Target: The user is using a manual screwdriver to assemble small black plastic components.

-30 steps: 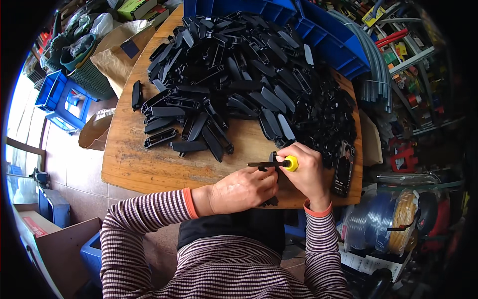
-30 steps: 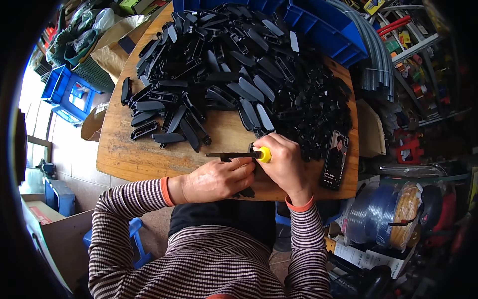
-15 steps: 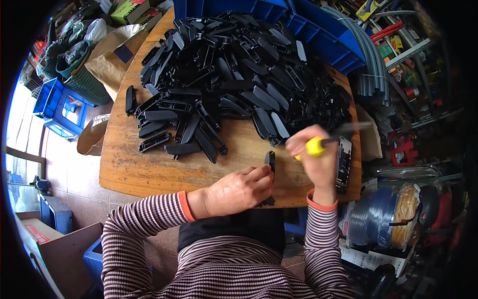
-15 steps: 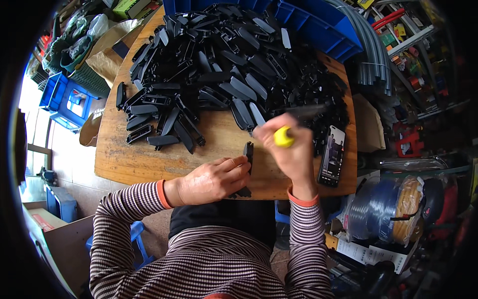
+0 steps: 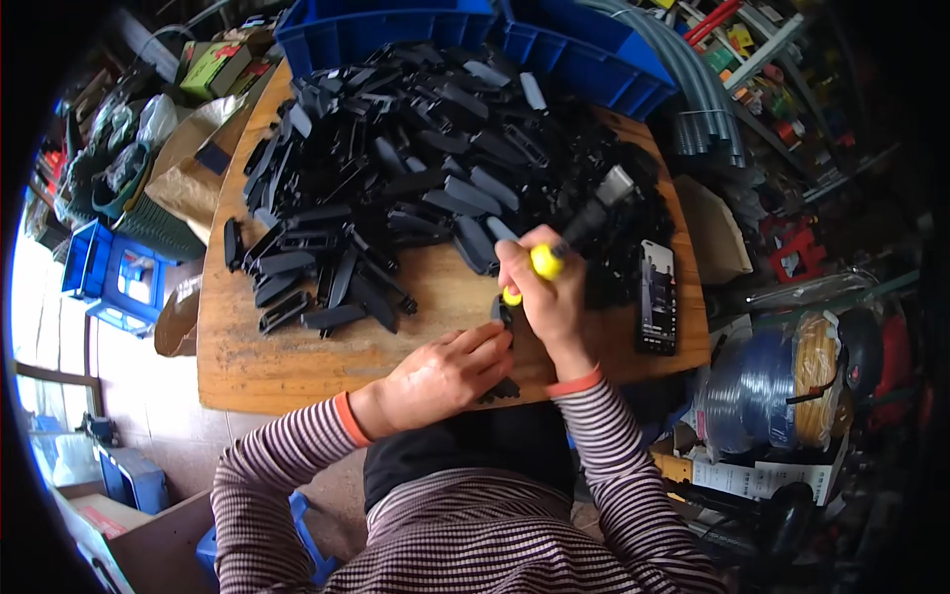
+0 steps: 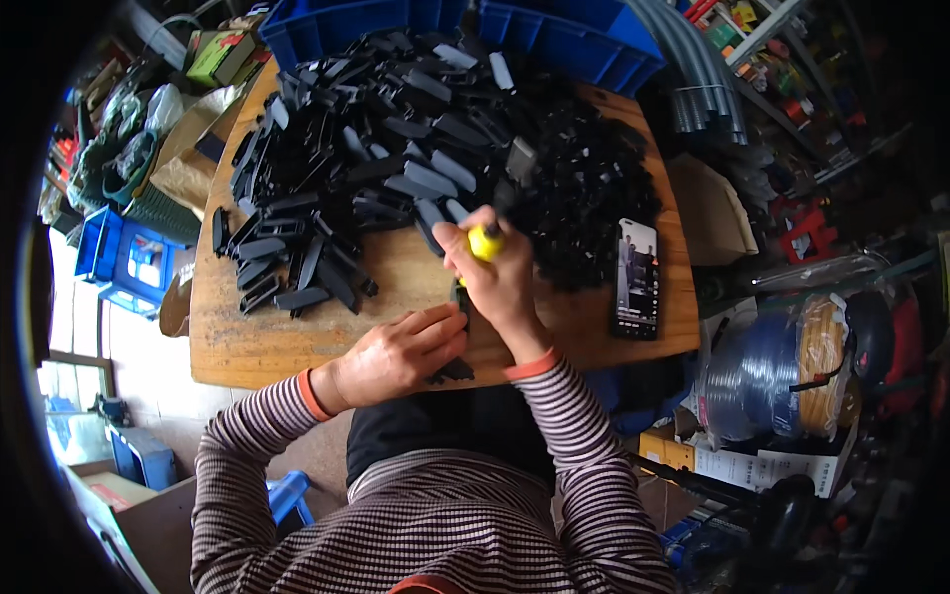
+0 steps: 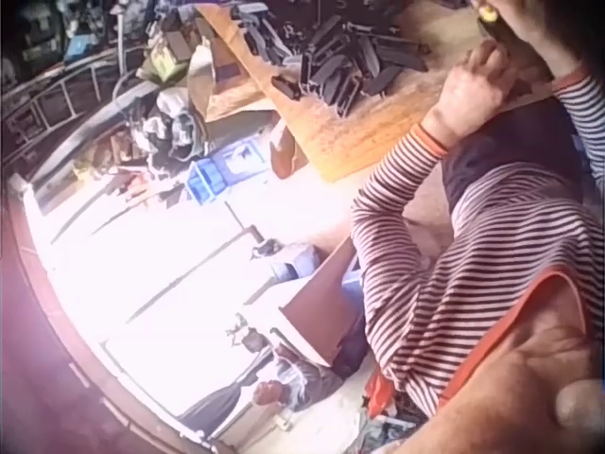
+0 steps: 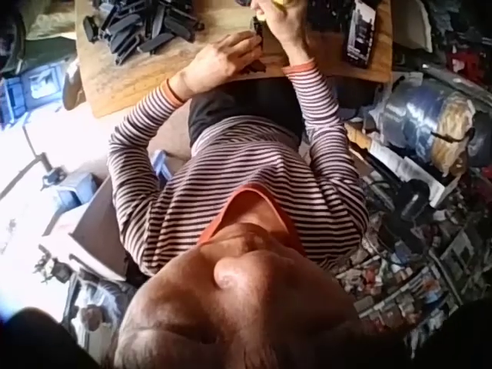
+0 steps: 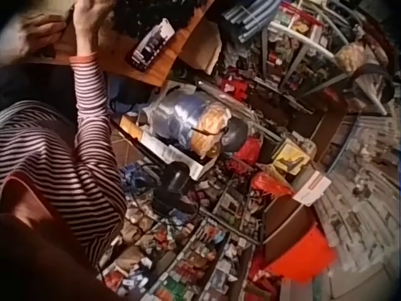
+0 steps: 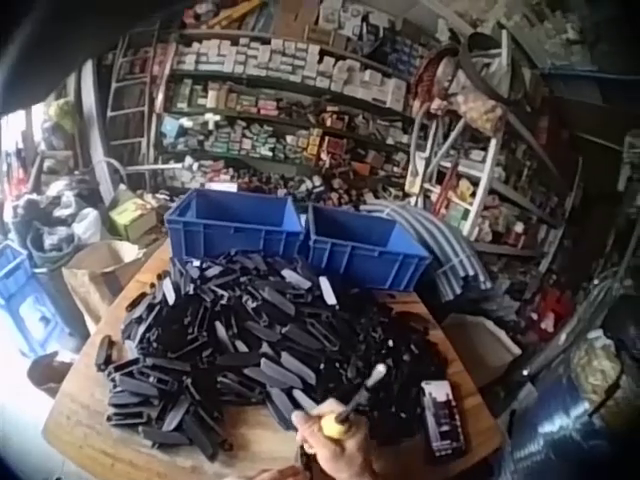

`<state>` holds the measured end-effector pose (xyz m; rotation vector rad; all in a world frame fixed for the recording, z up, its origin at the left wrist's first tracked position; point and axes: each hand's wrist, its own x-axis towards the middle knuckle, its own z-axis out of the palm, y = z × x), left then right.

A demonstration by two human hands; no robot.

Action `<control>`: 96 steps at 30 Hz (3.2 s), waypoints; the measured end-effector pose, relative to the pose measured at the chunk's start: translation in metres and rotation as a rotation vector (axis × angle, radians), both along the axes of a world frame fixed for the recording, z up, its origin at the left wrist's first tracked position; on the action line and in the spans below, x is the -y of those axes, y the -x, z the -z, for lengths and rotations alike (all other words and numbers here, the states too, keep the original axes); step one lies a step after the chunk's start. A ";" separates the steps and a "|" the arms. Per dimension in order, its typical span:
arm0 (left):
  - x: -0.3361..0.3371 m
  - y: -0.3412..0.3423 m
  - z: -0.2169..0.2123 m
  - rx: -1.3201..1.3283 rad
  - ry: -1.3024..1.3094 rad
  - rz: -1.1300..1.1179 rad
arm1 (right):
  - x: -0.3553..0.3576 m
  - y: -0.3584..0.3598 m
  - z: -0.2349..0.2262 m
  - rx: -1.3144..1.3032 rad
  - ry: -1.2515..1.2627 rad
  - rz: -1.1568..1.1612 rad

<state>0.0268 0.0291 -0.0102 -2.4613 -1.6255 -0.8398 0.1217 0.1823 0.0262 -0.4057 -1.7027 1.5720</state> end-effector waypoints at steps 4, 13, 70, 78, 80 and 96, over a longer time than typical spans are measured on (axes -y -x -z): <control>0.008 0.001 -0.004 -0.024 0.058 -0.052 | -0.007 -0.005 -0.015 0.181 -0.128 0.046; -0.002 0.003 -0.008 -0.027 0.067 0.010 | -0.010 -0.053 0.008 0.473 -0.494 0.066; 0.025 -0.021 0.009 0.149 0.016 -0.182 | 0.005 -0.044 0.003 0.575 -0.611 -0.024; 0.019 -0.029 0.012 0.178 0.000 -0.221 | 0.010 -0.038 0.016 0.463 -0.705 -0.010; 0.018 -0.029 0.012 0.166 0.006 -0.210 | 0.009 -0.039 0.016 0.458 -0.765 0.014; 0.019 -0.027 0.015 0.156 -0.012 -0.205 | -0.005 -0.018 -0.021 0.069 -0.294 -0.055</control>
